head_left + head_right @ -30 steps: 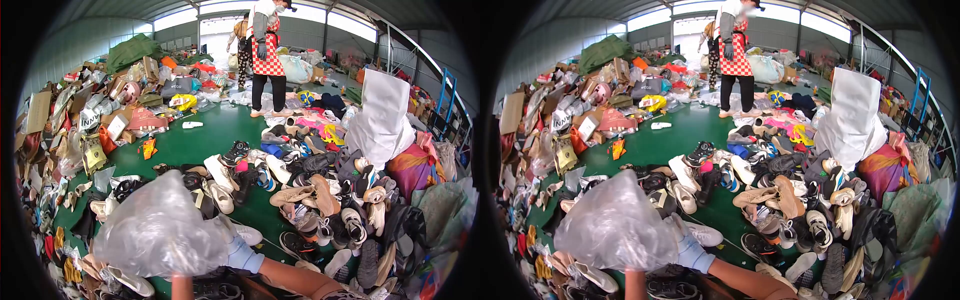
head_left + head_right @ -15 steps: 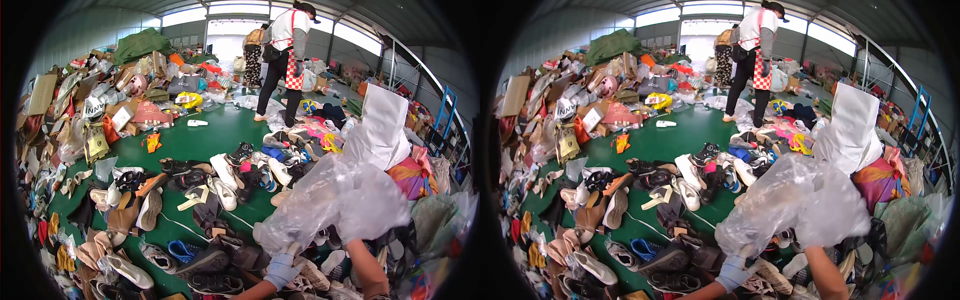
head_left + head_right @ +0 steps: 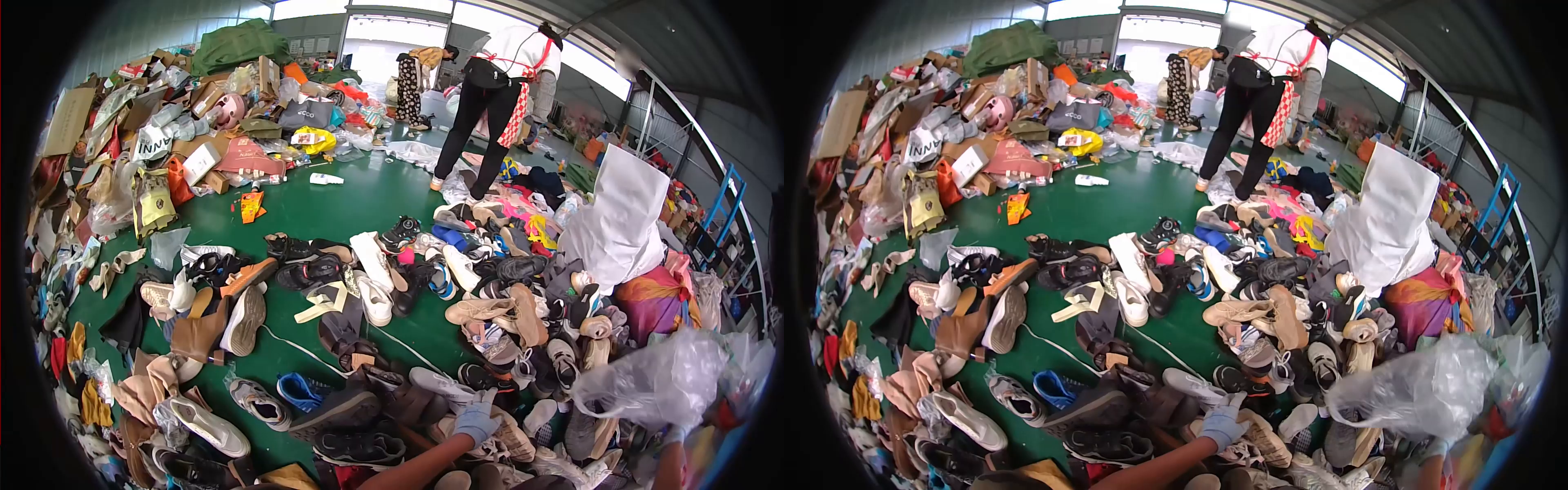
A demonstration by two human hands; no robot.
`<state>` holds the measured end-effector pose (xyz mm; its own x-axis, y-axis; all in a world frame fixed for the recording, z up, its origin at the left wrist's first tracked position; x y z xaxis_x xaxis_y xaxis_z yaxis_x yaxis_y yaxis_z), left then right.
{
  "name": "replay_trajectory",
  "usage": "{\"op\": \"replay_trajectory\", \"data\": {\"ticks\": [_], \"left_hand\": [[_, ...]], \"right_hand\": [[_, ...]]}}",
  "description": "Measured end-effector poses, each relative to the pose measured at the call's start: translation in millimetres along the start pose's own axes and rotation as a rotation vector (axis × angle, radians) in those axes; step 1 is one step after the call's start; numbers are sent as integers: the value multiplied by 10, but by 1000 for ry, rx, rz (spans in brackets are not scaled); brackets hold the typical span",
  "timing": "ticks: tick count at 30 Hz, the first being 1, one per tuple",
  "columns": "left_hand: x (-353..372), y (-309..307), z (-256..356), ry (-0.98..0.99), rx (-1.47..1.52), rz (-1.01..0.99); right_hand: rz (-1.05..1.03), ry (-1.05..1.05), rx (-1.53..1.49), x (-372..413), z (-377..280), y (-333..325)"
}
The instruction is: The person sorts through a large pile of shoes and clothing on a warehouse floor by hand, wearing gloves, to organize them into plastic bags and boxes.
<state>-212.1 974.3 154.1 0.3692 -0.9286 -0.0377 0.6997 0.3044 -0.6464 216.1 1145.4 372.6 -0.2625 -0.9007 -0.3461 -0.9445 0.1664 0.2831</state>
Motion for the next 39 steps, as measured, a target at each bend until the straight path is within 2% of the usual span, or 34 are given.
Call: {"op": "replay_trajectory", "data": {"ticks": [3, 5, 6, 10, 11, 12, 14, 15, 16, 17, 18, 19, 20, 21, 22, 23, 24, 25, 27, 29, 30, 31, 32, 33, 34, 36, 37, 38, 39], "left_hand": [[1, -1, -181, 5, -80, -15], [-6, -12, -372, -71, -262, -46], [-15, 51, -499, -65, -357, 19], [-121, 57, -761, -71, -464, -6], [-107, 88, -793, -40, -480, -39], [-91, 66, -780, 52, -529, 59], [-195, 202, -965, 135, -684, 30], [-216, 68, -875, 131, -687, -96], [-278, 162, -1045, 241, -692, 20], [-345, 131, -1064, 238, -764, -5], [-429, 95, -1119, 288, -799, -40], [-549, -30, -1150, 310, -907, -1], [-618, -197, -1114, 207, -1098, -12], [-779, -374, -1243, 172, -1330, 93], [-891, -752, -1197, 200, -1253, 163], [-1051, -1124, -1338, -48, -1365, 162], [-1206, -1581, -1663, -141, -1407, 276], [-1212, -2045, -1493, -415, -1278, 200], [-1099, -2708, -1359, -399, -1392, 406], [-989, -2975, -1336, -32, -1412, 537], [-842, -2803, -1078, 16, -1230, 452], [-669, -2522, -1001, 170, -1011, 293], [-447, -2134, -971, 273, -1131, 174], [-271, -1689, -754, 262, -760, 7], [-59, -1251, -677, 302, -667, -152], [333, -513, -840, 238, -528, -337], [480, -180, -864, 54, -561, -526], [686, 72, -944, 84, -675, -444], [811, 208, -993, 80, -664, -336]], "right_hand": [[110, 26, 399, 597, -274, -849], [156, 86, 719, 1049, -383, -1382], [168, 129, 886, 1298, -433, -1637], [135, 453, 1544, 2399, -702, -2837], [88, 586, 1703, 2740, -862, -3167], [17, 742, 1845, 3077, -1022, -3488], [-181, 1117, 2064, 3720, -1421, -4084], [-335, 1325, 2142, 3960, -1624, -4265], [-510, 1502, 2190, 4095, -1741, -4356], [-689, 1580, 2240, 4076, -1735, -4344], [-830, 1496, 2308, 3946, -1584, -4247], [-884, 1194, 2310, 3602, -1173, -3895], [-872, 890, 2205, 3273, -698, -3421], [-713, 667, 1895, 2947, -236, -2630], [-718, 417, 1454, 2740, 169, -1805], [-898, 90, 1325, 2593, 525, -1204], [-973, -122, 1179, 2493, 675, -538], [-1119, -245, 1115, 2407, 897, -118], [-1084, -413, 1121, 2242, 1313, 496], [-1098, -12, 1235, 2050, 2174, 532], [-1112, -9, 1218, 2096, 2367, 645], [-1160, 55, 1445, 2129, 2618, 738], [-1196, 112, 1677, 2140, 2866, 768], [-1041, -58, 1486, 2207, 2934, 737], [-1044, -149, 1377, 2269, 2893, 715], [-1032, -317, 1256, 2333, 2620, 761], [-931, -595, 1222, 2335, 2429, 798], [-904, -760, 1186, 2345, 2257, 849], [-874, -920, 1148, 2361, 2076, 897]]}}
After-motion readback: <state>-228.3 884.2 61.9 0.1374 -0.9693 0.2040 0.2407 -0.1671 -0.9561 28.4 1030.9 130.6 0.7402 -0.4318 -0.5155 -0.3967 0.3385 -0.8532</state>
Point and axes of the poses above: each hand's wrist, its own x-axis away from the middle knuckle, its own y-axis out of the palm, z = x × y, the point moved 6 cm from there along -x, towards the middle knuckle, and after that the axes turned 5 degrees about -x, right-handed, at the moved point
